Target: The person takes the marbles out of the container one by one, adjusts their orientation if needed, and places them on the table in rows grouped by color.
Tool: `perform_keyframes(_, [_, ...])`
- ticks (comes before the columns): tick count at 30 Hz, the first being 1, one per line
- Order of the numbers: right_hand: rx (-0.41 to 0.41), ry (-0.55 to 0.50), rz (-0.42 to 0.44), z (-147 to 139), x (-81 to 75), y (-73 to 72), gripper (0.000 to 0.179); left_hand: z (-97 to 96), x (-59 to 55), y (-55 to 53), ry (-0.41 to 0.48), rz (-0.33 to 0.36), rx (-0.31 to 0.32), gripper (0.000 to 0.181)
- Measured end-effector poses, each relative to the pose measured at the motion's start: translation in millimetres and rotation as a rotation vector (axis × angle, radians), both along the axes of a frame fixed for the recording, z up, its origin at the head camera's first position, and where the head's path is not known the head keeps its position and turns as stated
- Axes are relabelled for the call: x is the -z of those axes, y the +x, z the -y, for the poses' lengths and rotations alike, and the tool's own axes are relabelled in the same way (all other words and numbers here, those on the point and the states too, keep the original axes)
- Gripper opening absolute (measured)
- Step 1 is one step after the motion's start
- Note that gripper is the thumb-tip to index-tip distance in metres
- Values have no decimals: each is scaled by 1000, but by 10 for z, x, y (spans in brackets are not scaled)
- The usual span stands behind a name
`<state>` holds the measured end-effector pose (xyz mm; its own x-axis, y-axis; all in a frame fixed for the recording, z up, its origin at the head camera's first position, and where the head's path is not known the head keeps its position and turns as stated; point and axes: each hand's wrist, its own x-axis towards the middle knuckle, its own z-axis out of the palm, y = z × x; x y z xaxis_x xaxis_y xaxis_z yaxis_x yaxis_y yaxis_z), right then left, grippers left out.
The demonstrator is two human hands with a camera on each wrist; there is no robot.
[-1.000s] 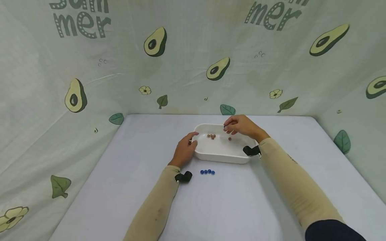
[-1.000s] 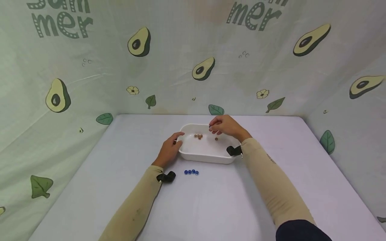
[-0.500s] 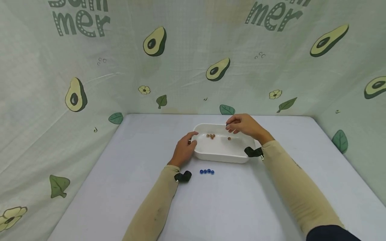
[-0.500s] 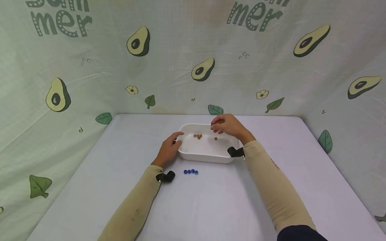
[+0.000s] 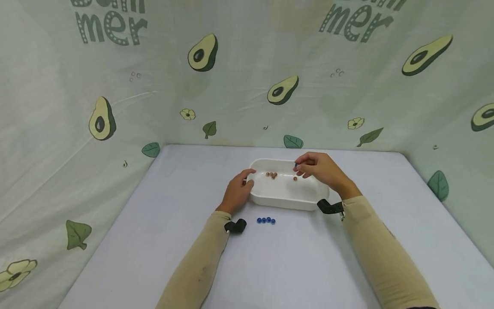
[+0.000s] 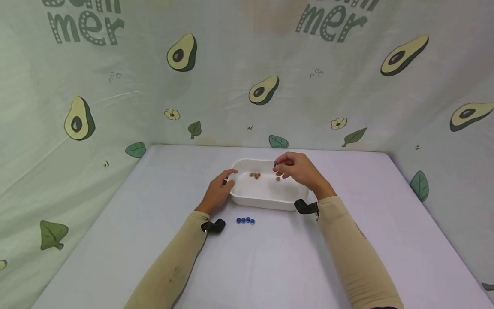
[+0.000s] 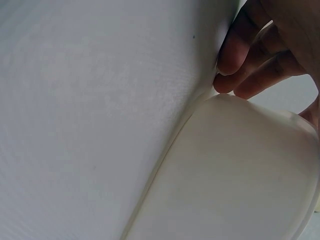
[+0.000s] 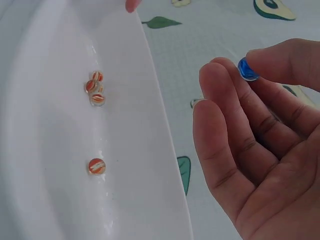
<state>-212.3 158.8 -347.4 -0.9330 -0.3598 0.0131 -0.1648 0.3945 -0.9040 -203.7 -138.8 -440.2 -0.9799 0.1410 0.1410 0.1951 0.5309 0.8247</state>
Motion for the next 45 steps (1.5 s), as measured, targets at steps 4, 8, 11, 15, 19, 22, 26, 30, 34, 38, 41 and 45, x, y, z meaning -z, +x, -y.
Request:
perform_keyframes(4, [-2,-33,-6,24,39,98,34,16,-15,4,-7,-6,-11,42])
perform_keyframes(8, [13,-79,-8,46,75,204,31,30,-30,3,-12,-15,-19,41])
perform_keyframes(11, [31,-110,-11,50,95,294,28,22,-37,-1,-13,-12,-11,42])
perform_keyframes(15, [44,-125,-22,54,134,375,33,5,-52,-2,-19,-13,-14,42])
perform_keyframes(19, [67,-150,-57,65,193,424,29,-7,-73,2,-22,-12,-16,42])
perform_keyframes(22, [93,-175,-84,86,228,473,25,-9,-73,12,-21,-8,-15,42])
perform_keyframes(26, [138,-180,-107,109,245,566,25,-2,-69,23,-21,-10,-13,41])
perform_keyframes(30, [169,-197,-120,111,254,661,24,5,-60,33,-25,-14,-7,42])
perform_keyframes(34, [168,-225,-126,110,275,736,23,9,-46,43,-28,-17,-6,42])
perform_keyframes(38, [176,-261,-137,119,295,796,23,10,-40,49,-22,-21,-7,41])
perform_keyframes(41, [176,-283,-133,134,304,843,22,13,-39,51,-22,-18,-6,42])
perform_keyframes(45, [166,-283,-126,163,307,897,17,20,-38,54,-24,-12,-2,42])
